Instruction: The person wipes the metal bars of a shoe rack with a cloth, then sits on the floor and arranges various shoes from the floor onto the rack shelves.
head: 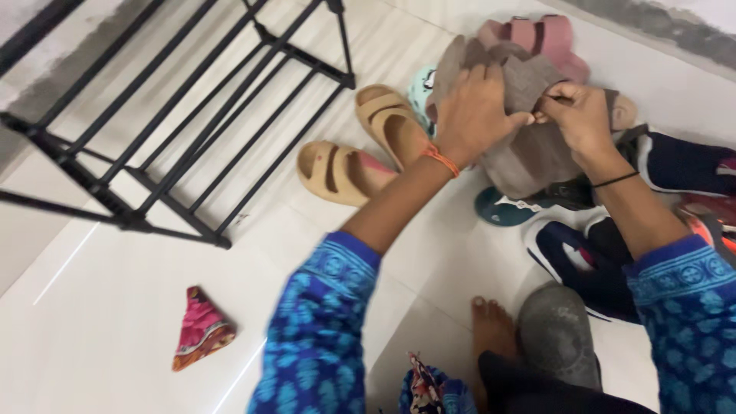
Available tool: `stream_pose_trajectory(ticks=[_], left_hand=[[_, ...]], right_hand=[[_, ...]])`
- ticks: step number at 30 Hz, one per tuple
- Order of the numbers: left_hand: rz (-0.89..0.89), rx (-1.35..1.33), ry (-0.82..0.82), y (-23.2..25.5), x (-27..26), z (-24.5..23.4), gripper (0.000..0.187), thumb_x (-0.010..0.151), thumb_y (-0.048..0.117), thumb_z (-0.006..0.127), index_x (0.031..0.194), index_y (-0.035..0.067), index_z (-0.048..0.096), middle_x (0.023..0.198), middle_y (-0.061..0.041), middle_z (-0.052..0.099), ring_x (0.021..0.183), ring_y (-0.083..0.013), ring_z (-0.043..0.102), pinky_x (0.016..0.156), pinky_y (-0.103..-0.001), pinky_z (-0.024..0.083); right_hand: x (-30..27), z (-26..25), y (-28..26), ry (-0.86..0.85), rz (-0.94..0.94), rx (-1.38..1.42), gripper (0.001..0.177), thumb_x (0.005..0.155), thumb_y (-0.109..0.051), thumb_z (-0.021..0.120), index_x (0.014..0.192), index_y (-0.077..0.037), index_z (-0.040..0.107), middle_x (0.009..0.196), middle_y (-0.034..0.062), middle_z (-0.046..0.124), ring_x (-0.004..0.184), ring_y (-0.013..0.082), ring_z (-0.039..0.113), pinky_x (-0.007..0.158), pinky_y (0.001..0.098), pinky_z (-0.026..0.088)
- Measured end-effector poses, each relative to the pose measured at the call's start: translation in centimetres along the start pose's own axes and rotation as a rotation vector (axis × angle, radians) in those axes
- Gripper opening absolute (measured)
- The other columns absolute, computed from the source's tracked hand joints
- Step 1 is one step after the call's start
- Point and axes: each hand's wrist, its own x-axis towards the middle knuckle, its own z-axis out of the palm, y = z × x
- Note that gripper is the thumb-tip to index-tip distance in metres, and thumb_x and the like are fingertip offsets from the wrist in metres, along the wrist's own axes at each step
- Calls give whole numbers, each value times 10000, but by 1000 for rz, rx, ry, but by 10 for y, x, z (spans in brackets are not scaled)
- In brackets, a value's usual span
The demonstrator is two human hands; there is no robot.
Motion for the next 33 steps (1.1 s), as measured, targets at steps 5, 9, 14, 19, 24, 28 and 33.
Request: stream_pose_trajectory(ticks=[5,9,14,19,24,28,33], left_hand=[[83,230,19,-27,-13,-103,690,595,415,900,1035,-15,587,1062,-180,621,1087,-379,588,806,-464,558],[72,372,108,-79,-41,-170,680,614,429,902,1022,-24,600,1049,-208,636,1073,-400,590,832,-486,559],[-336,342,-66,-150,-86,-235,723,642,449,895,1094,-42,616,1145,-250,647,1100,-383,620,914,-456,538],[-576,375,-223,-193,-132,-270,710,638,422,875,1139,-22,641,1174,-223,679,1165,-394,624,928,-460,557],[-309,558,-70,-192,-165,-228,820,605,328,928,1176,-148,584,1139,-255,605,1136,-423,529,767,-422,602],[-326,643,-153,-193,-177,-219,737,636,396,868,1094,-130,630,1098,-207,601,1056,-372,546,801,-390,530],[-383,821,-263,-228,-190,-214,636,826,472,744,1068,-114,682,1110,-221,632,1033,-350,575,917,-441,426]], right_hand=[[8,92,-57,-200,71,374,117,1005,-27,648,1112,22,650,1039,80,697,930,176,710,878,296,582],[21,170,-97,-334,200,539,118,1013,-113,628,1067,-9,645,1021,76,702,950,209,729,916,346,598],[35,273,-109,-492,273,312,188,1004,-206,638,1034,-22,662,963,50,689,895,184,711,857,329,593],[40,381,-99,-514,284,152,249,989,-273,655,1001,-28,695,920,38,687,805,133,665,753,278,565],[40,408,-62,-469,386,325,180,964,-246,681,963,-66,687,895,18,676,788,124,670,726,265,566],[44,406,-54,-520,275,252,233,1017,-254,698,911,-46,696,859,6,677,794,95,662,746,235,560],[44,447,-49,-437,135,91,243,986,-209,712,872,1,756,786,44,717,695,92,673,643,219,554]])
